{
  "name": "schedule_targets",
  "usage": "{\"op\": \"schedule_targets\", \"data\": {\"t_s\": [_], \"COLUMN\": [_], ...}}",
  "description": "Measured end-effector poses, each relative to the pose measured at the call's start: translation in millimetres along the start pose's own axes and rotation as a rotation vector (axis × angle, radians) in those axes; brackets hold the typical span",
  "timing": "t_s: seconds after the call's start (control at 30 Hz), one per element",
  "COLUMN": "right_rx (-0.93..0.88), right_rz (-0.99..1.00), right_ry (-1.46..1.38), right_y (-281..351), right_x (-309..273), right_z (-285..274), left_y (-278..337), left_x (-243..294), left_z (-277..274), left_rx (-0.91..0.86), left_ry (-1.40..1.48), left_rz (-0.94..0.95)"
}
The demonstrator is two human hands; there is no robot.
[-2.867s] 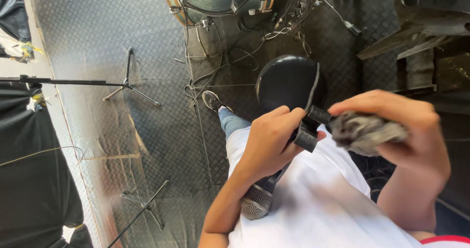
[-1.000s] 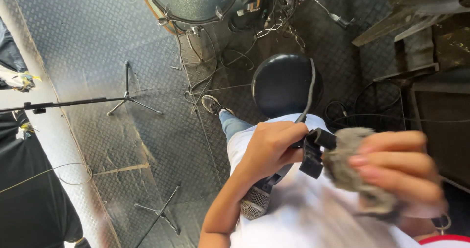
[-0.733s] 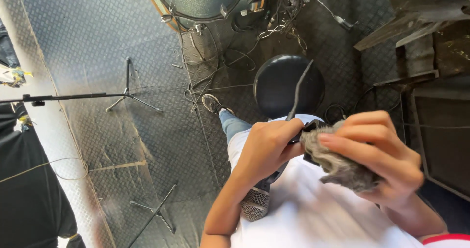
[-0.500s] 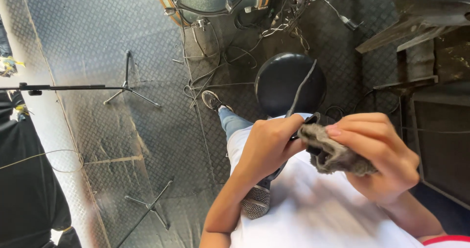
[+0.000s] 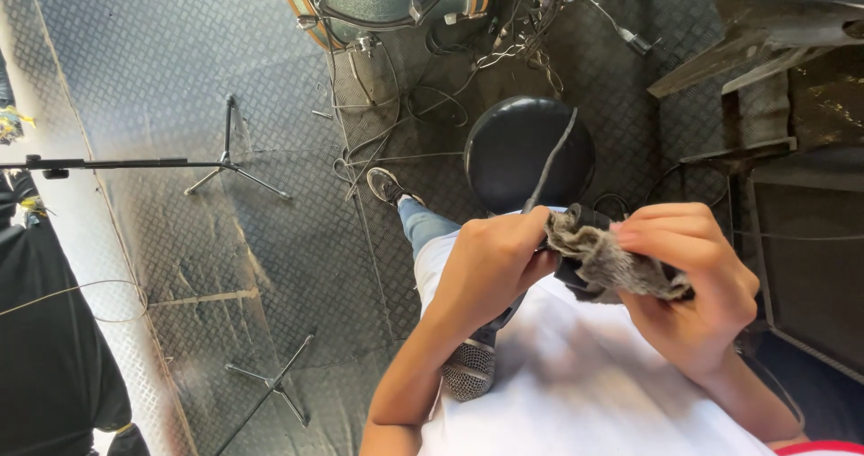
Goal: Cleaning a microphone and its cable using a cloth.
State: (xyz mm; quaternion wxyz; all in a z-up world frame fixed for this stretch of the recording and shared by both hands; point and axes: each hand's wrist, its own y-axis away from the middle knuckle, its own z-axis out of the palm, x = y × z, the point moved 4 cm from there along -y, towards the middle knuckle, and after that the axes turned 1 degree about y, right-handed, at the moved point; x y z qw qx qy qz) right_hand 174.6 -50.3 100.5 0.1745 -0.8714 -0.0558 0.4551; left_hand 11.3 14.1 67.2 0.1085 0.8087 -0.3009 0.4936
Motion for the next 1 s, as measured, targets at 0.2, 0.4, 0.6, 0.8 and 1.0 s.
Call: {"op": "schedule_targets", "data": {"t_s": [0.2, 0.4, 0.6, 0.8, 1.0], "right_rx": [0.016, -0.099, -0.073, -0.141, -0.052], "right_rz": [-0.111, -0.067, -0.128, 0.017, -0.165], "right_ry": [0.106, 0.141, 0.165, 0.148, 0.208], "right_y": [-9, 0, -8, -2, -6], "right_x": [-19, -17, -31, -19, -31], "right_z": [9, -2, -3, -10, -4], "left_y": [2, 12, 4, 5, 2], "left_x": [3, -9, 8, -1, 5], "left_z": [1, 4, 6, 5, 3], "left_rx": [0.043, 0.075, -0.015, 0.021, -0.045], "left_ry": [0.218, 0.205, 0.141, 0.087, 0.096], "left_rz": [-0.078, -0.095, 0.029, -0.009, 0.023]}}
